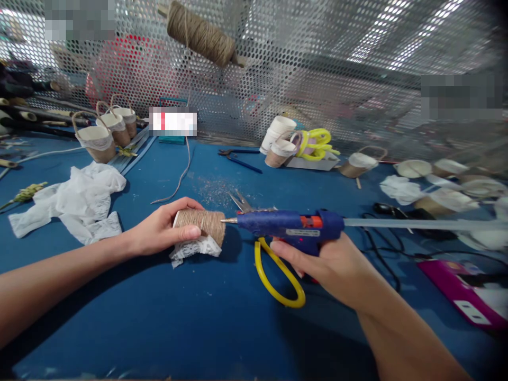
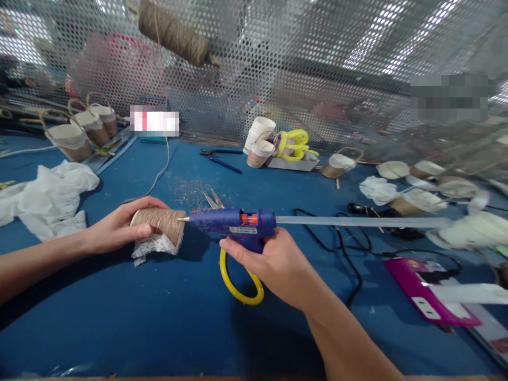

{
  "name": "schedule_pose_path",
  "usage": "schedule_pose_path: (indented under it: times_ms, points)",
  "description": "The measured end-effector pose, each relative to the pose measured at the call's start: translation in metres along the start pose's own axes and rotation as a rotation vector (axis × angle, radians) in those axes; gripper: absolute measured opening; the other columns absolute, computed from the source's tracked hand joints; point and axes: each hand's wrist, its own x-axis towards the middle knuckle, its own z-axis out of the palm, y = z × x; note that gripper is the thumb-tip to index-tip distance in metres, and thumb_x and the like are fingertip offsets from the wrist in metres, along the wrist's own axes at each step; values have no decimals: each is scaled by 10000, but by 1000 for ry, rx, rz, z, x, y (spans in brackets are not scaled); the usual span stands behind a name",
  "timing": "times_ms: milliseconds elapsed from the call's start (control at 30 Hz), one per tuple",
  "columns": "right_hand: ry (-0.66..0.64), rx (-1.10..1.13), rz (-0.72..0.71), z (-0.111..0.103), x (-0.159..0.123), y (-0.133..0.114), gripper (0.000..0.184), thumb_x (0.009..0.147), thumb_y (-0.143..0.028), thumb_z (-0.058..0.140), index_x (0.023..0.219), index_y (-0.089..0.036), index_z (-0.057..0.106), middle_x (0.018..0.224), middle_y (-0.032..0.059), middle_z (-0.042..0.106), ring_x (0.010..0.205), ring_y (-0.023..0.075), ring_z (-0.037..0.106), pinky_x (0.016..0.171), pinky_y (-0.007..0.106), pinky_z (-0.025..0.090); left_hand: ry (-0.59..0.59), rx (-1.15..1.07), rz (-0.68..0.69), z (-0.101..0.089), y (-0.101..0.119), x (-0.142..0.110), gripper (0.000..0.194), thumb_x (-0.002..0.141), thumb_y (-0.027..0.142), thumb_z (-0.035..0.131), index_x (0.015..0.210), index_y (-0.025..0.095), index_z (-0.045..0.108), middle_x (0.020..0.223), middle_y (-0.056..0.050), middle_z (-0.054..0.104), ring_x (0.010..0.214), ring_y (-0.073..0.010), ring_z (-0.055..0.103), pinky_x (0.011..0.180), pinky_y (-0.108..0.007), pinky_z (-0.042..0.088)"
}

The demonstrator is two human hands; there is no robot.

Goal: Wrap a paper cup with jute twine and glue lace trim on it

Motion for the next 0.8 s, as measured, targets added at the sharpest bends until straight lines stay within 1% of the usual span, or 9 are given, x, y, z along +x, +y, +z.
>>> schedule_pose_path:
  times_ms: [67, 133, 267, 333, 367, 467, 533, 733, 800]
  points:
    - [-16, -3, -2, -1, -1, 1, 257, 721, -443, 593, 625, -205, 591, 426, -43, 459, 411, 120, 411, 405, 253, 388, 12, 8, 4, 0, 0, 0, 472, 753, 505, 574, 1064, 155, 513, 885, -39, 588, 763, -168, 534, 655, -256, 434]
    - [-44, -6, -14, -3, -2, 2, 264, 716, -453, 594, 635, -202, 604, 498, -19, 538, 467, 134, 464, 447, 257, 433, 16, 12, 3, 0, 0, 0, 491, 750, 520, 569, 1069, 153, 510, 882, -38, 586, 750, -165, 532, 648, -255, 431]
    - [-87, 1, 2, -4, -5, 3, 302, 679, -479, 628, 767, -191, 655, 664, 17, 653, 611, 174, 560, 560, 276, 502, 10, 4, 5, 0, -1, 0, 514, 743, 539, 569, 1071, 148, 505, 862, -31, 576, 724, -155, 521, 628, -246, 420]
    - [-69, -13, 5, -4, -5, 3, 290, 689, -470, 625, 768, -193, 654, 661, 12, 647, 605, 163, 553, 566, 269, 502, 11, -3, 7, 0, -2, 0, 523, 739, 540, 575, 1072, 144, 500, 865, -34, 576, 728, -154, 519, 626, -244, 419]
    - [-53, -26, -5, -4, -5, 3, 269, 695, -464, 621, 717, -197, 640, 621, 2, 625, 567, 149, 530, 543, 259, 491, 10, -3, 7, 0, -3, 0, 527, 737, 540, 579, 1074, 143, 498, 869, -36, 576, 732, -155, 519, 627, -244, 420]
    - [-21, -61, -26, -3, -4, 2, 340, 712, -465, 599, 506, -212, 504, 444, -39, 469, 425, 103, 400, 422, 231, 410, 5, 5, 17, 0, -3, -1, 532, 733, 541, 587, 1074, 144, 497, 874, -40, 579, 743, -159, 523, 633, -248, 426]
    - [-24, -57, -21, -3, -4, 2, 380, 718, -466, 586, 466, -218, 447, 404, -49, 409, 396, 95, 368, 393, 226, 379, 10, 17, 32, 0, -3, -1, 522, 735, 542, 584, 1069, 149, 502, 868, -38, 581, 741, -159, 527, 635, -250, 431]
    - [-11, -35, -12, -4, -5, 0, 360, 713, -442, 596, 463, -219, 466, 392, -51, 416, 379, 93, 374, 383, 226, 382, -1, 39, 47, 0, -3, -1, 521, 738, 545, 580, 1064, 146, 504, 869, -42, 589, 741, -161, 535, 635, -254, 441]
    - [-23, -21, -13, -4, -5, 0, 289, 702, -440, 609, 529, -217, 549, 442, -36, 505, 407, 105, 432, 418, 233, 430, 10, 51, 48, 0, -3, 0, 533, 738, 557, 575, 1071, 146, 505, 869, -42, 589, 738, -161, 534, 628, -252, 437]
